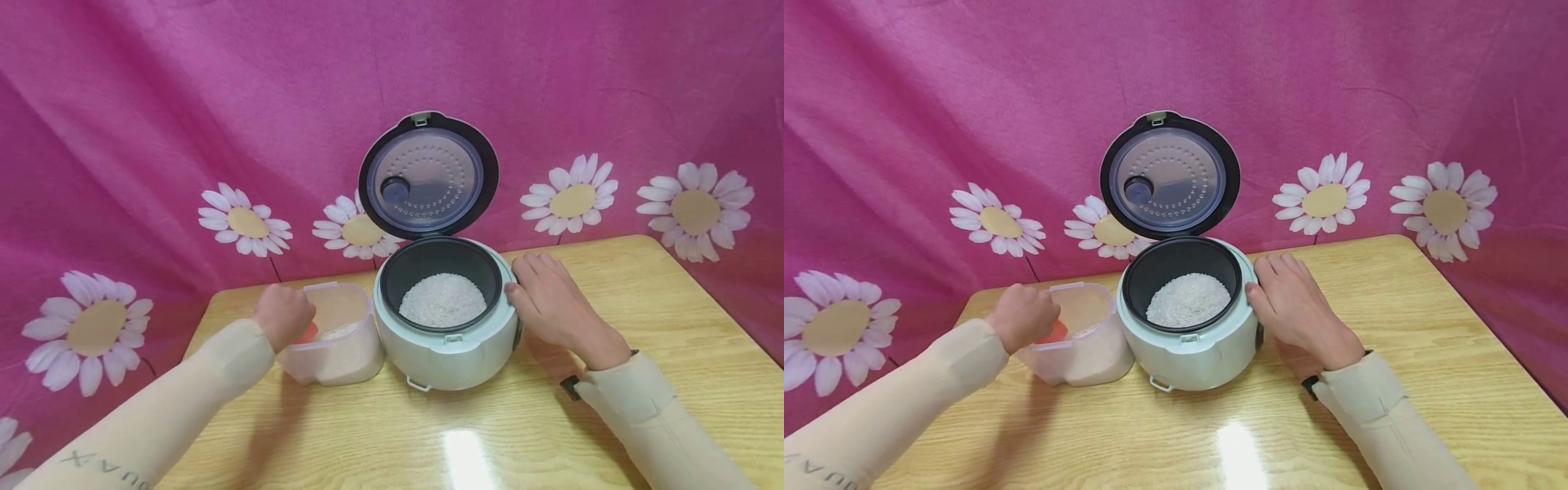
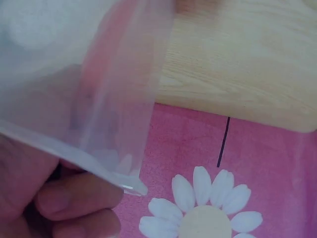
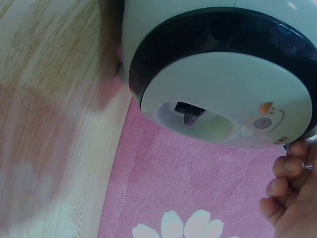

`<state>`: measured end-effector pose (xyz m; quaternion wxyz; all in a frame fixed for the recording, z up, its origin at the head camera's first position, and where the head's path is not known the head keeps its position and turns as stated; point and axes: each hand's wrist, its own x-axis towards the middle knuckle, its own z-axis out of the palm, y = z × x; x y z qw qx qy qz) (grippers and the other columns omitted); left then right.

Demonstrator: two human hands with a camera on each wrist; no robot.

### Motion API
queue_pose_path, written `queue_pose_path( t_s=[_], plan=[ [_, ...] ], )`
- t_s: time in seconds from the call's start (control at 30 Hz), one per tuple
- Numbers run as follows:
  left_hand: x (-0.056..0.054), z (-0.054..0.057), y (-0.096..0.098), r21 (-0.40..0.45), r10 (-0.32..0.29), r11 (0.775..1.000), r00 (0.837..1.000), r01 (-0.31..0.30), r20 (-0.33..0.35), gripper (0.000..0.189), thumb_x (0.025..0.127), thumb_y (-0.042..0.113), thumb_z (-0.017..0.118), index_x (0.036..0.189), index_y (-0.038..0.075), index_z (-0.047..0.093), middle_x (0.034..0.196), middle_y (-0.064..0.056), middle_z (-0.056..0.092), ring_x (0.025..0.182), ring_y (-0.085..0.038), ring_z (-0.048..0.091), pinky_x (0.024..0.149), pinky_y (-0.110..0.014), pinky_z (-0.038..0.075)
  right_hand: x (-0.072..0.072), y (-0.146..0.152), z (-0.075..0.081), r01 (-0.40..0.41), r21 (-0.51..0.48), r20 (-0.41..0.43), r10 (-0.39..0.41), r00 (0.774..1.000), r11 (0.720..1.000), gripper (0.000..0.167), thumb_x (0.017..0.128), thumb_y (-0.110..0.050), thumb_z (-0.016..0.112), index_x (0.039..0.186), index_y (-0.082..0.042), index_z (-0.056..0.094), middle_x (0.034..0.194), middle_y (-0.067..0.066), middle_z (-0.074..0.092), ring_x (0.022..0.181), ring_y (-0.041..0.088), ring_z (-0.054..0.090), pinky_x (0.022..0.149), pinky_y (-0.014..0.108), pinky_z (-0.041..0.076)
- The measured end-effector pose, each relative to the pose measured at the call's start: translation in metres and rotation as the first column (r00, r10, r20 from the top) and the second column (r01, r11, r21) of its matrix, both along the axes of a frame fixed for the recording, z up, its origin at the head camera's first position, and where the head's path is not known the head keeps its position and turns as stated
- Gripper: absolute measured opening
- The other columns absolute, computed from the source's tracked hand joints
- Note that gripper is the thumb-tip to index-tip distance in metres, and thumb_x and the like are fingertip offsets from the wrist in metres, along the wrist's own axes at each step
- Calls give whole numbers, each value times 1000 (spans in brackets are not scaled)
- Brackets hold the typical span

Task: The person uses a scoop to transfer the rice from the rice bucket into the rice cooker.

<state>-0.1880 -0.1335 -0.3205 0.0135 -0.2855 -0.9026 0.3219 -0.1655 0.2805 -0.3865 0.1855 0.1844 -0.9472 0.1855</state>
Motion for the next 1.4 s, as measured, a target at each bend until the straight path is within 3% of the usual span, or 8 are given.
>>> queue_pose_path(
  t_s=[0.17, 0.37, 0.6, 0.8, 0.97, 1.23, 1.4],
  plan=[
    [-3, 0, 5, -84, -9, 996, 1000, 11, 29, 28, 88, 1, 68, 63, 13, 63, 57, 3, 46, 53, -11, 31, 48, -25, 42, 0, 0, 0, -6, -2, -22, 6, 1000, 1000, 11, 95, -20, 51, 96, -9, 54, 86, 6, 51, 89, 22, 43, 81, 40, 35],
    [-4, -2, 8, -120, 8, 993, 1000, -5, 20, 28, 90, 4, 67, 63, 12, 62, 57, 2, 47, 51, -12, 31, 47, -24, 32, 0, 1, 0, -5, 2, -32, 5, 999, 1000, 12, 95, -20, 51, 95, -8, 54, 86, 6, 51, 89, 23, 43, 80, 40, 35],
    [-4, -3, 10, -106, 101, 990, 988, -89, 114, 28, 92, 7, 64, 65, 12, 62, 60, 1, 48, 54, -12, 37, 48, -26, 39, 1, -1, 1, -4, 1, -4, 4, 1000, 1000, 12, 96, -21, 50, 95, -9, 54, 86, 6, 50, 89, 23, 44, 82, 41, 35],
    [-6, -1, 12, -94, 176, 983, 964, -160, 198, 24, 92, 7, 61, 68, 12, 64, 65, 0, 53, 58, -13, 41, 51, -29, 44, 0, -1, 3, -2, 0, 17, 2, 1000, 1000, 14, 96, -22, 50, 98, -8, 54, 88, 7, 51, 91, 23, 44, 83, 42, 36],
    [-10, -2, 15, -103, 245, 969, 928, -224, 280, 24, 93, 6, 59, 71, 12, 64, 69, -1, 53, 61, -14, 42, 52, -31, 43, -1, -1, 2, -7, -7, 23, 8, 1000, 1000, 14, 96, -22, 50, 98, -9, 55, 88, 6, 52, 92, 23, 44, 84, 42, 36],
    [-12, 1, 15, -17, 275, 956, 876, -293, 395, 25, 94, 25, 67, 71, 15, 63, 73, -1, 59, 68, -17, 52, 61, -37, 52, 0, -1, 3, 0, -6, 24, 0, 1000, 1000, 14, 96, -22, 50, 98, -9, 54, 86, 6, 51, 90, 23, 44, 82, 42, 36],
    [-15, 2, 16, 5, 281, 949, 853, -316, 439, 22, 94, 22, 65, 73, 15, 65, 76, -2, 60, 71, -19, 54, 62, -37, 49, 0, 0, 2, 3, -9, 31, -3, 1000, 1000, 13, 96, -21, 50, 97, -9, 54, 86, 7, 51, 90, 23, 44, 82, 41, 36]
  ],
)
